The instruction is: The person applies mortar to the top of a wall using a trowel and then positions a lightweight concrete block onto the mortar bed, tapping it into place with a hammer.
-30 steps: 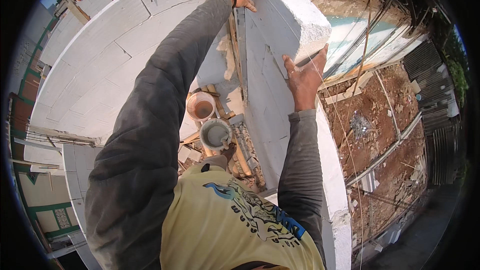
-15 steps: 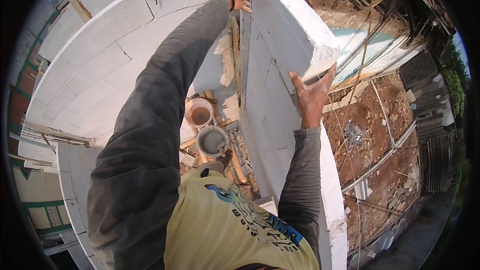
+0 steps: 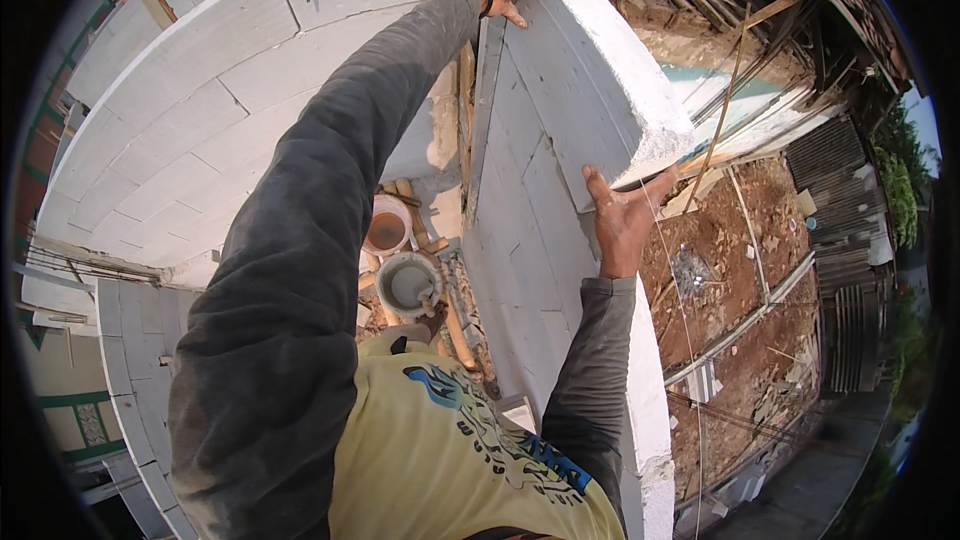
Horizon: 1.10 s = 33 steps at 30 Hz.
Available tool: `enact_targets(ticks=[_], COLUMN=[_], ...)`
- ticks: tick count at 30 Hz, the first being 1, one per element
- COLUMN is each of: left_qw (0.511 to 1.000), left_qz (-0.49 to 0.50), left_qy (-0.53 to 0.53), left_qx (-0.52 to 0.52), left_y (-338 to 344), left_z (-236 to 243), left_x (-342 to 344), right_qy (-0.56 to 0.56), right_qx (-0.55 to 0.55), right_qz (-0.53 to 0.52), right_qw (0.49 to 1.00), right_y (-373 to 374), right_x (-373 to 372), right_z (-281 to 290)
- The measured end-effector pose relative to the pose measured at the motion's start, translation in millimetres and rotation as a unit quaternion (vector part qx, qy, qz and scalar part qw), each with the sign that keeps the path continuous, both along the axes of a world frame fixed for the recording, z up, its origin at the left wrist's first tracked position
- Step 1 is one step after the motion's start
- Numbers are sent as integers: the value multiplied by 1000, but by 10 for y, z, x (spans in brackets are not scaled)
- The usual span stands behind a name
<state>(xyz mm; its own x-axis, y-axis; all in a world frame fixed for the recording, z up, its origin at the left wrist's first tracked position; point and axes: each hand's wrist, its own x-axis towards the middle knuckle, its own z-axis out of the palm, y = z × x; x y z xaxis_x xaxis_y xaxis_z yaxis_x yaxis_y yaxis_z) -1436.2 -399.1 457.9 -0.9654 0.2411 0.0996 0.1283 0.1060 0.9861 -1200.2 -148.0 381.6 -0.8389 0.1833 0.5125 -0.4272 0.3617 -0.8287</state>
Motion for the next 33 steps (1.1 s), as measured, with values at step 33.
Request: enact_targets(ticks=[33], left_qw=[1000], left_qz=[-17], left_qy=[11], left_qx=[5], left_y=[-8], left_z=[-9], left_x=[-127], right_qy=[14], right_qx=[23], right_qz=[-23], right_qw=[999], right_y=[55], right_x=[-83], right_z=[-144])
